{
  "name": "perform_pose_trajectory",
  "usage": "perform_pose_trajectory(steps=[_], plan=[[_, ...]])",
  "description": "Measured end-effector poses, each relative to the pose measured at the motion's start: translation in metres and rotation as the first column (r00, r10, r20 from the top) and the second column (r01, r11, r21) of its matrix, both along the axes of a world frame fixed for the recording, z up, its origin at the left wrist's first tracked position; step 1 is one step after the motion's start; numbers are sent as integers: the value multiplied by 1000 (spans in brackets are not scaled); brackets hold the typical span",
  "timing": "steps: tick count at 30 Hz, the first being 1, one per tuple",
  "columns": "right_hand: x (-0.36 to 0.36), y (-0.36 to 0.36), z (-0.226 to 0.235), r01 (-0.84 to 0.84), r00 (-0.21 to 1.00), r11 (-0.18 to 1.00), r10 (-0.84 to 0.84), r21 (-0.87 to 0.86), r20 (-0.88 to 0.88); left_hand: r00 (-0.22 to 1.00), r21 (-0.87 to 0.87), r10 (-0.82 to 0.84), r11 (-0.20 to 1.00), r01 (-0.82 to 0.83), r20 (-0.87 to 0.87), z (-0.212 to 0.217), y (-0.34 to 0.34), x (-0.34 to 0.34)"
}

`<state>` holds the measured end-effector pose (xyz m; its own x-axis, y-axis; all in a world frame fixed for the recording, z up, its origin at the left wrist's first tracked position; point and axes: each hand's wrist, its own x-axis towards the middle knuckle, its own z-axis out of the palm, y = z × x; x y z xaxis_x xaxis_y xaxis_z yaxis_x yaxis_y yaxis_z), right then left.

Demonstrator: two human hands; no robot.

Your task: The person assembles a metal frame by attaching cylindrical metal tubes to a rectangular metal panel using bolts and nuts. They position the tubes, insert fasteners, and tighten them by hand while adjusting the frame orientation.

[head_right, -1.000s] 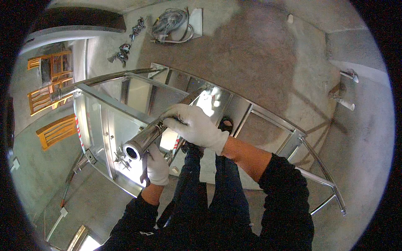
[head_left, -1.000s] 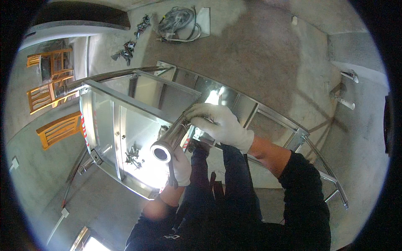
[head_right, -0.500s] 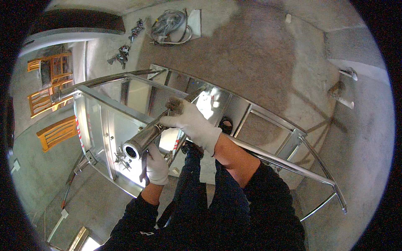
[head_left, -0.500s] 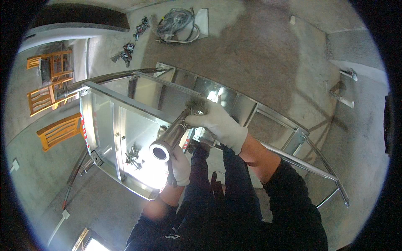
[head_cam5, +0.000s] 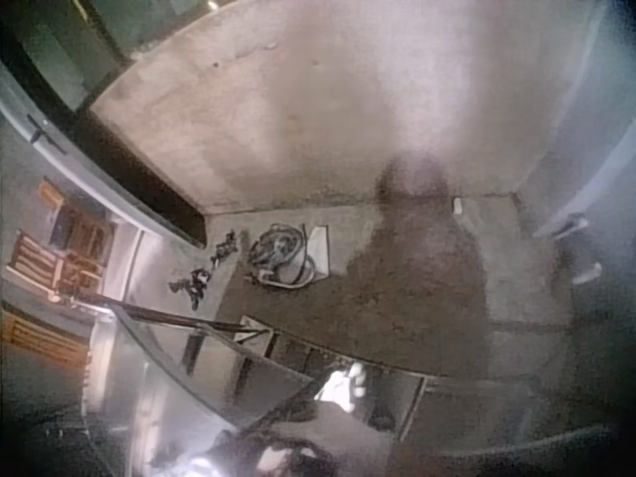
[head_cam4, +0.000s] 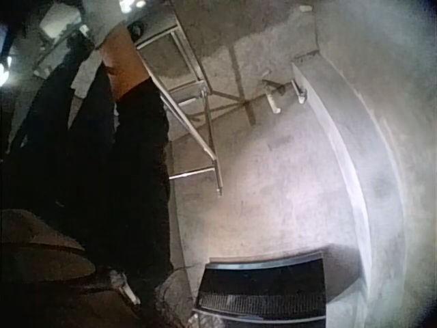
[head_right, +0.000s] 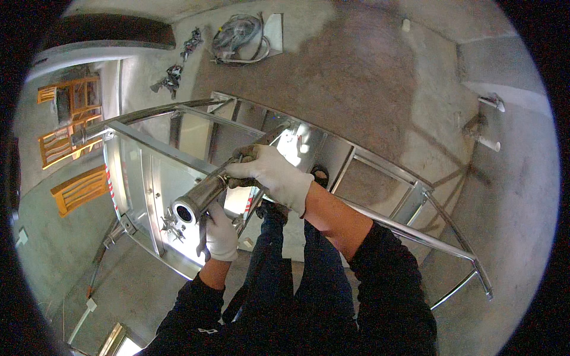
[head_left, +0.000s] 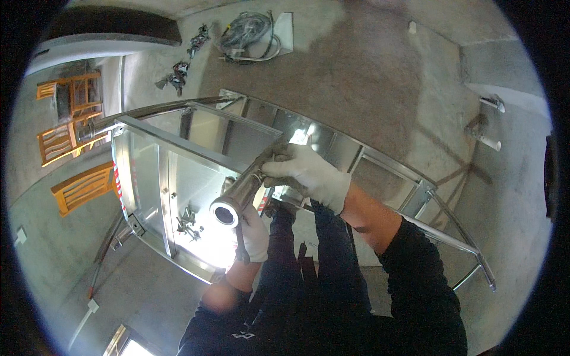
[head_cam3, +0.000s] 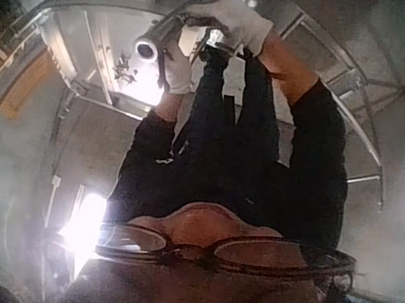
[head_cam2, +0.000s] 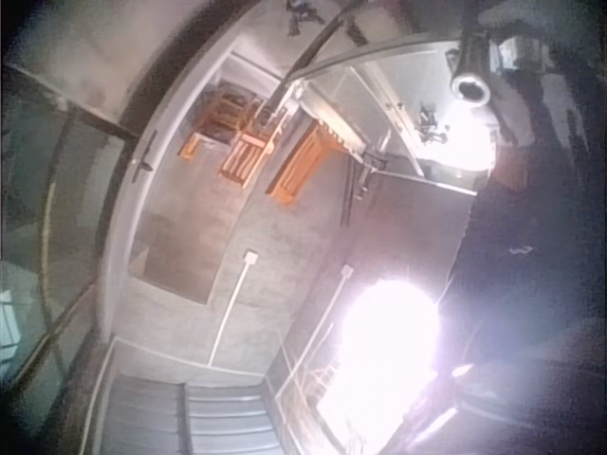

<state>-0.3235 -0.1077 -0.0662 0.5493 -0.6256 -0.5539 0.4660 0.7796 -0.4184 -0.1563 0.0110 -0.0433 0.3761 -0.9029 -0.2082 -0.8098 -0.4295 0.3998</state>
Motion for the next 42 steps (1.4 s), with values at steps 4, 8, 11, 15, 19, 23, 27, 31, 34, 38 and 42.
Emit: perform_pose_trajectory(steps=[4, 8, 11, 15, 19, 23, 27, 31, 34, 38, 42], plan=[[-5, -3, -1, -54, 999, 998, 54, -21, 2, 1000, -123, -4, 992, 4, 3, 5, -8, -9], [-13, -17, 12, -175, 979, 967, 151, -184, -138, 954, -204, -190, 950, 238, 231, -24, 7, 13], [-21, -28, 23, -363, 907, 894, 274, -263, -319, 909, -138, -283, 932, 337, 305, -27, 11, 23], [-17, -34, 28, -536, 796, 638, 165, -552, -582, 887, -127, -324, 915, 382, 330, -25, 11, 26], [-8, -20, 13, -684, 720, -5, -160, -729, -675, 954, -134, -232, 956, 259, 191, -15, 5, 12], [-7, 0, 10, -607, 782, -201, -321, -769, -534, 999, -94, -35, 995, 34, -12, -11, 6, 5], [-2, 28, 3, -448, 766, 317, -345, -836, -541, 985, -74, 58, 995, -70, -161, 8, -8, -10], [2, 44, 13, 67, 910, 925, -210, -373, -357, 995, -180, 5, 983, -24, -103, -5, -3, -2], [-1, 43, 16, 300, 951, 948, -289, 106, -107, 997, -165, -18, 986, 5, -79, -6, -3, 0], [-5, 41, 9, 348, 933, 912, -359, 217, 12, 993, -125, -6, 992, -9, -120, 7, -9, -7], [1, 39, 8, 376, 926, 922, -371, 91, -72, 990, -159, -37, 987, 15, -134, 11, -15, -11]])
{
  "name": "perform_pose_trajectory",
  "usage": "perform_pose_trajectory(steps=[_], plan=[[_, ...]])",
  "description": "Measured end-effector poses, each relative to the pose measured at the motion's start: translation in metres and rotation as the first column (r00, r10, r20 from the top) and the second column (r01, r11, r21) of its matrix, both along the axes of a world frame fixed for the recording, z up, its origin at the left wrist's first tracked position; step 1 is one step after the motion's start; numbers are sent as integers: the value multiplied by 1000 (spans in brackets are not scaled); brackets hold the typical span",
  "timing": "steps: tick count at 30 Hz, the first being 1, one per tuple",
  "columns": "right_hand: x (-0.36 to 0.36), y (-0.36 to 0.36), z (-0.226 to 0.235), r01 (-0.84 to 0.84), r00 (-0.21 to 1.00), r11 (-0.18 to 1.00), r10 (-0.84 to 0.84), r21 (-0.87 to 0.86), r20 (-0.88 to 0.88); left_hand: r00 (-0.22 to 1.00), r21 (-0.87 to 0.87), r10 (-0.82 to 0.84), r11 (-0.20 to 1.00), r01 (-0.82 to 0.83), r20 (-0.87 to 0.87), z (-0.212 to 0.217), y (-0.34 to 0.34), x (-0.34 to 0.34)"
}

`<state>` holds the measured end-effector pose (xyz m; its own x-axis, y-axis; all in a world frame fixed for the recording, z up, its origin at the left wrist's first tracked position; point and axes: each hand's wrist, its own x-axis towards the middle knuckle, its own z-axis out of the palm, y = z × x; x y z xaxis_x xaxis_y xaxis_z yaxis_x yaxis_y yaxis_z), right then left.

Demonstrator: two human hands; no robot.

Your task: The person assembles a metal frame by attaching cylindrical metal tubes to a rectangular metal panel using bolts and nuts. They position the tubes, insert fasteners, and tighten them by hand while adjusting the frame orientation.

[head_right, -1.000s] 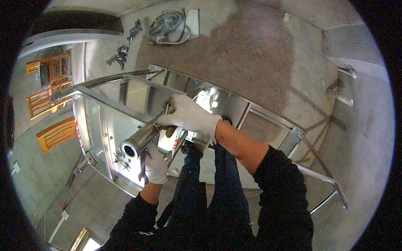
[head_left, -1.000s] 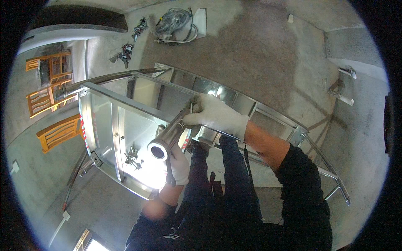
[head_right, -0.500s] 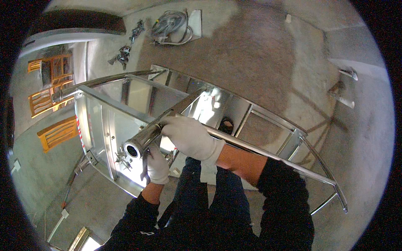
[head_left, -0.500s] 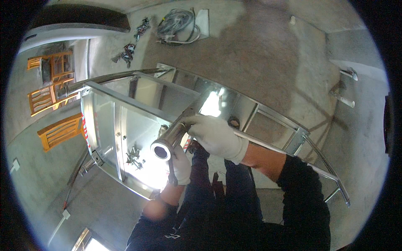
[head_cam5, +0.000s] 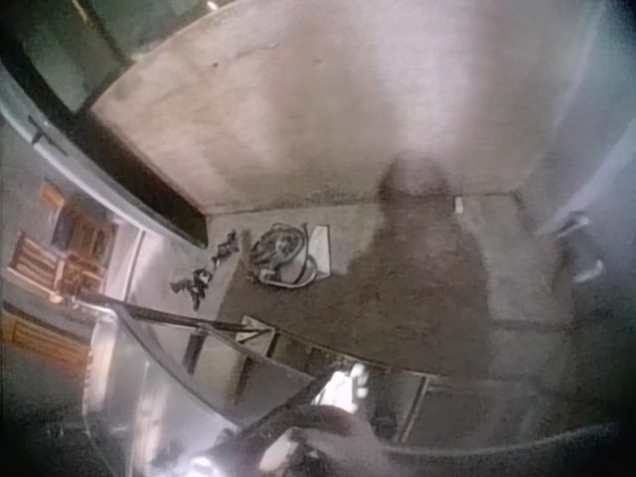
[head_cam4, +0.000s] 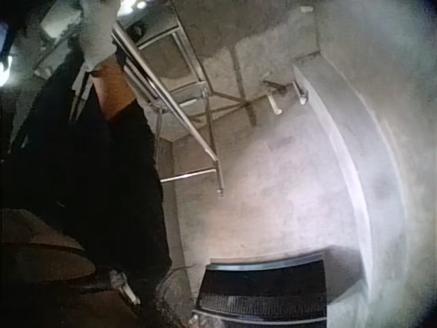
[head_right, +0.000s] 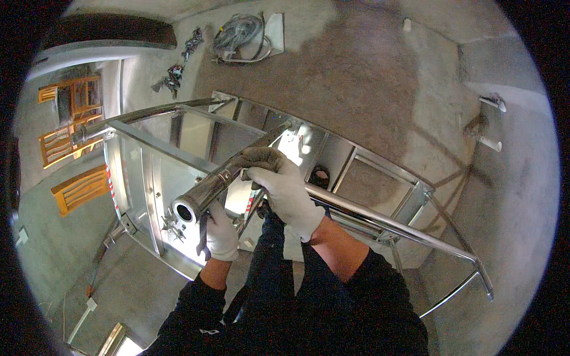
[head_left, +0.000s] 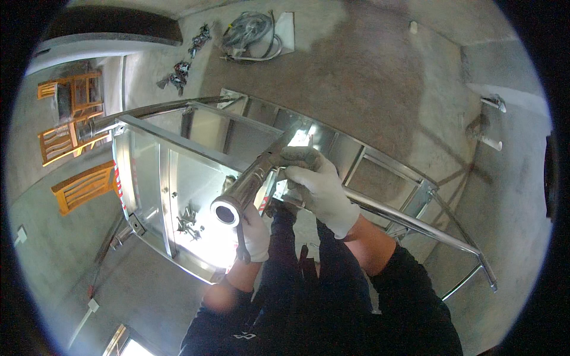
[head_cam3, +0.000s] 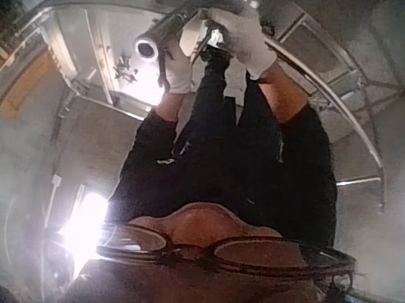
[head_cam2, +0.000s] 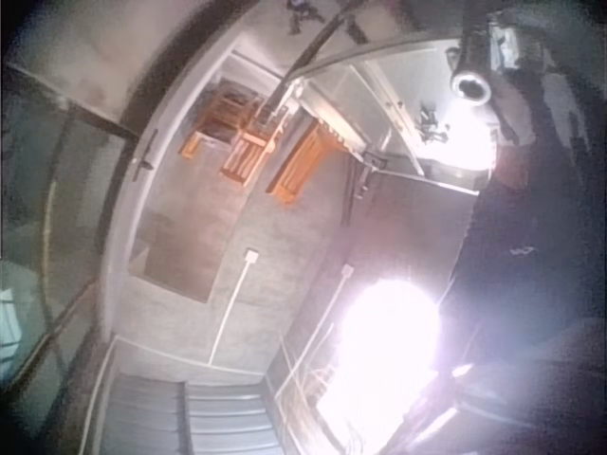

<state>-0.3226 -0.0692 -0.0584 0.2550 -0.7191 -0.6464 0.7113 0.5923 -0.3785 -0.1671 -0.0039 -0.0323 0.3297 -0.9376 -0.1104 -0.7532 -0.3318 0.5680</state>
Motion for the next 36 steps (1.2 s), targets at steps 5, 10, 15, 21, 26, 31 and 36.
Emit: perform_pose_trajectory(steps=[5, 10, 15, 21, 26, 31, 36], plan=[[14, 4, 9, 17, 995, 999, -12, -45, 97, 996, -18, -43, 999, 45, 79, -4, 2, 4], [28, 14, -1, -184, 944, 948, 97, -260, -315, 891, 107, -223, 975, 197, 395, -11, 8, 18], [25, 24, -3, -310, 761, 910, 64, -275, -646, 934, 23, -119, 993, 118, 337, -14, 7, 13], [-41, 6, -2, 162, 936, 975, -201, -151, -288, 974, -32, -28, 999, 36, 226, -7, 4, 8], [-68, 16, -7, 135, 973, 987, -149, -91, -174, 992, -51, -3, 999, 10, 127, -3, -2, 3], [-44, 33, -13, -36, 953, 989, -9, -141, -304, 920, 176, -193, 975, 139, 341, 9, 0, 5], [-16, 36, -3, -285, 898, 942, 199, -175, -392, 997, 121, 78, 990, -76, -10, 15, -8, -5]])
